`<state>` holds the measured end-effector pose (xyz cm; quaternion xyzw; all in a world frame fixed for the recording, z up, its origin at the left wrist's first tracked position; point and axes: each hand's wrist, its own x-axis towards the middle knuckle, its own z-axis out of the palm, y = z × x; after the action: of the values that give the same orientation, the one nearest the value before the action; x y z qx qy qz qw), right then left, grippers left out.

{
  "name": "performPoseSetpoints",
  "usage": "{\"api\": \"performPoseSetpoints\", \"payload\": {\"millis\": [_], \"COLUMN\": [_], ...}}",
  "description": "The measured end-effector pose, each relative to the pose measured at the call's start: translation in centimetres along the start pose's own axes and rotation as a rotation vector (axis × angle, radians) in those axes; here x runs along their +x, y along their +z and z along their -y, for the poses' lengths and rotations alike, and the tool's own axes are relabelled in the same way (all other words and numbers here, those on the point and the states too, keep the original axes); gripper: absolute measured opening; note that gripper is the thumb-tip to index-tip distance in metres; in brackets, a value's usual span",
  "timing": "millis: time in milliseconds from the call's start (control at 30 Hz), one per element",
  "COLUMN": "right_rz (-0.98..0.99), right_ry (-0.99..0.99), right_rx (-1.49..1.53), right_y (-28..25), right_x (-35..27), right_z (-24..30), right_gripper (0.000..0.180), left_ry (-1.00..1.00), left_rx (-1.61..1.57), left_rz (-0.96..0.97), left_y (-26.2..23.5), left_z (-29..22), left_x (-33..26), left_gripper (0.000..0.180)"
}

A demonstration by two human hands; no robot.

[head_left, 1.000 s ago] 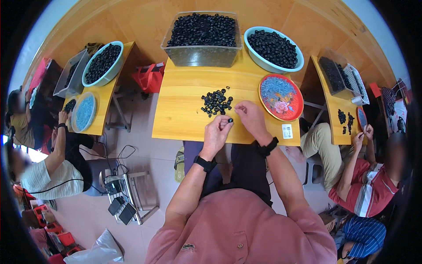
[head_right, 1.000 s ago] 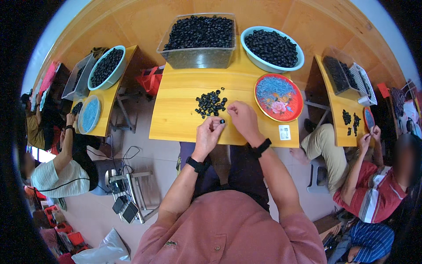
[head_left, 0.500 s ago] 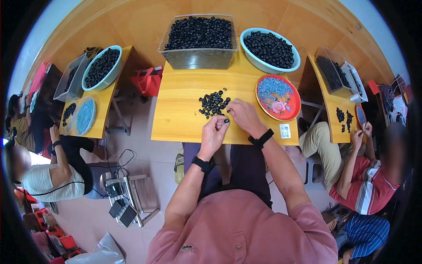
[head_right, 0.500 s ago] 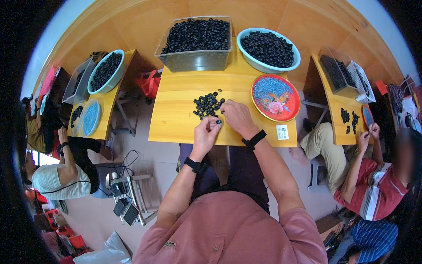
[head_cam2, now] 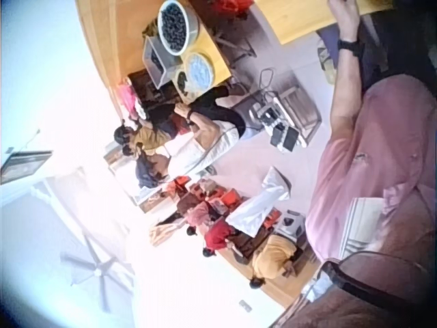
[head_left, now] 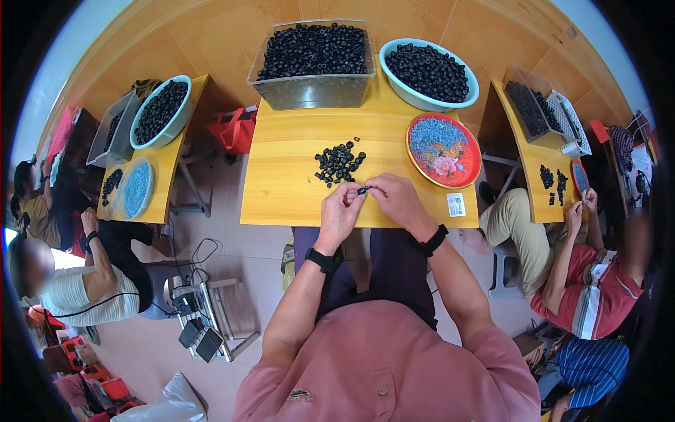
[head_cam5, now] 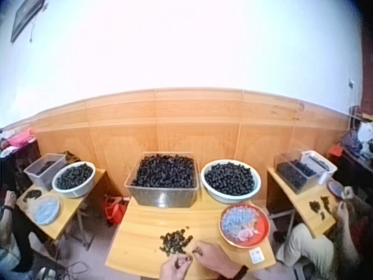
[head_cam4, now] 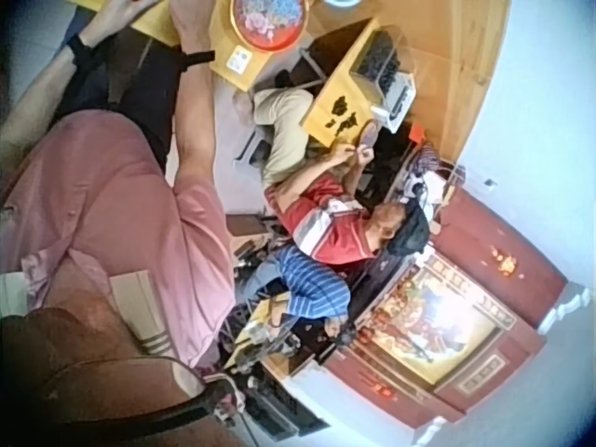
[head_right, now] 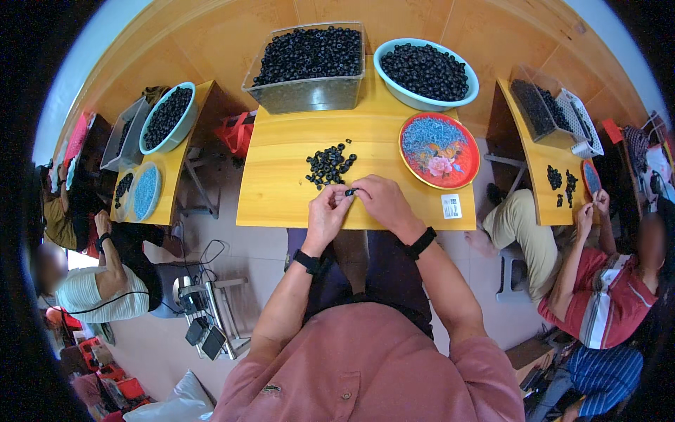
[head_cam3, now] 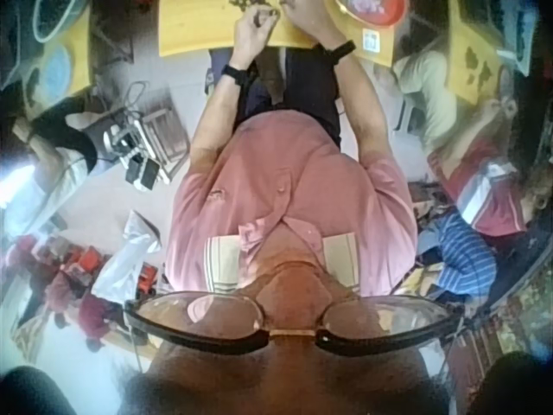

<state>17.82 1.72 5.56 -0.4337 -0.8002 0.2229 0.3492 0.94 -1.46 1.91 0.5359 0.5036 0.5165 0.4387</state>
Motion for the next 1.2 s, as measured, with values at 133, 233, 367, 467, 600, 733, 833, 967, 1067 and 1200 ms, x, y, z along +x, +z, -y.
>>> {"api": "performPoseSetpoints", "payload": {"millis": [133, 233, 367, 467, 600, 733, 833, 967, 1067, 1200], "right_rz": [-0.002, -0.005, -0.018, -0.039, -0.023, -0.037, -0.049, -0.054, -0.062, -0.127], "right_ry": [0.03, 0.045, -0.083, -0.106, 0.008, -0.009, -0.036, -0.014, -0.043, -0.042], "right_rx": [0.01, 0.021, -0.08, -0.076, -0.019, -0.031, -0.032, -0.027, -0.034, -0.037], "right_y": [-0.1, 0.0, 0.4, 0.6, 0.2, 0.2, 0.2, 0.1, 0.2, 0.5], "right_x": [-0.2, -0.3, -0.4, -0.3, -0.3, -0.3, -0.4, -0.6, -0.7, -1.3], "right_z": [0.9, 0.8, 0.3, 0.4, 0.3, 0.5, 0.5, 0.5, 0.6, 0.9], "right_gripper": [0.012, 0.011, 0.008, 0.008, 0.009, 0.008, 0.008, 0.007, 0.008, 0.008], "left_ry": [0.005, 0.007, 0.031, 0.006, -0.039, -0.037, -0.021, -0.024, -0.049, -0.018], "left_rx": [0.0, 0.037, 0.041, 0.09, 0.014, 0.03, 0.017, 0.068, 0.068, 0.028], "left_rz": [-0.009, -0.006, -0.007, 0.009, -0.02, 0.001, 0.013, 0.031, 0.059, 0.032], "left_y": [0.0, 0.0, 0.0, -0.1, 0.0, -0.2, -0.2, -0.3, -0.4, -0.3], "left_z": [0.2, 0.2, 0.1, 0.3, 0.2, 0.5, 0.5, 0.4, 0.7, 0.8], "left_x": [0.0, 0.0, -0.1, -0.1, 0.0, 0.1, 0.1, 0.2, 0.2, 0.2], "left_gripper": [0.016, 0.016, 0.017, 0.017, 0.019, 0.02, 0.02, 0.018, 0.018, 0.017]}}
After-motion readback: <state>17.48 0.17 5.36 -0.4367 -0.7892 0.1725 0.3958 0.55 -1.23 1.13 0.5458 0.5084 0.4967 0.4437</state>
